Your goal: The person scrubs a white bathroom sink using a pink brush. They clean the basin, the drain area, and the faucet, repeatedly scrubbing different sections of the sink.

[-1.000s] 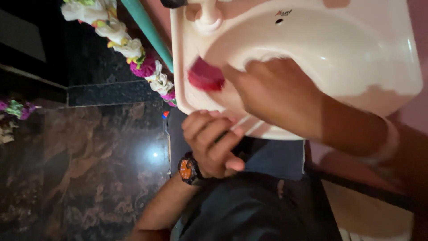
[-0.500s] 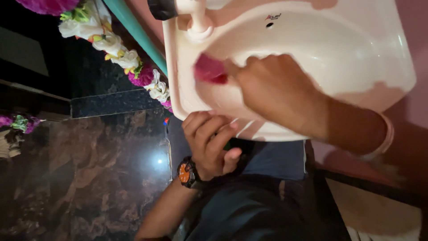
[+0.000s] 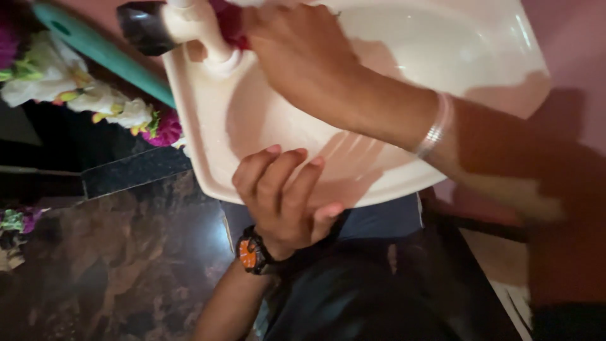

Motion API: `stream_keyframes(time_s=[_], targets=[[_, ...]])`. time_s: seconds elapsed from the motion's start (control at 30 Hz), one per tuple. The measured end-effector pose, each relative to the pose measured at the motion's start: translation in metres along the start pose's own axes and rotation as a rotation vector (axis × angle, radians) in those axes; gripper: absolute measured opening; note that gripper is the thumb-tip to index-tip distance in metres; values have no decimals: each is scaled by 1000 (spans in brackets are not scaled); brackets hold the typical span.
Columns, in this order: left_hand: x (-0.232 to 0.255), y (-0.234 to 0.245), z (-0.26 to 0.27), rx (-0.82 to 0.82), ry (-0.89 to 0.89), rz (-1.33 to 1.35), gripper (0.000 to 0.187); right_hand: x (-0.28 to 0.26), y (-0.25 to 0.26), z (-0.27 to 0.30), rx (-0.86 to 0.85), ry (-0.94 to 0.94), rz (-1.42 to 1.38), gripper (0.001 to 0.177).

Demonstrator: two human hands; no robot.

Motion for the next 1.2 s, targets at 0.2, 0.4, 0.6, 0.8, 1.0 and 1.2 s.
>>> stream_keyframes(time_s=[0.2,0.4,0.6,0.8,1.0,1.2], targets=[[11,4,1,-9,-53,-42,31,26,-4,15,-88,-80,-12,10],[55,-7,12,-27,-203,145,23,96,56,100,-538,-389,227,18],[87,-30,19,-166,-252,252,21,90,150,168,-1069,-656,470,22],[89,-33,26,-222,-205,277,21,35,167,193,-1340,-661,409,26],[83,-27,32,-224,-164,319,21,12,142,171,-1412,-511,333,30],[81,-8,49,-14,-104,234,23,-45,75,98,-988,-258,-219,29]])
Point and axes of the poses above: each hand's wrist, its own z-axis away from the middle knuckle, its own y-axis out of the back of the hand, x = y × z, the point moved 5 cm from there along -z, towards the middle knuckle, and after that the axes turned 5 degrees about y, right-handed, at the moved point
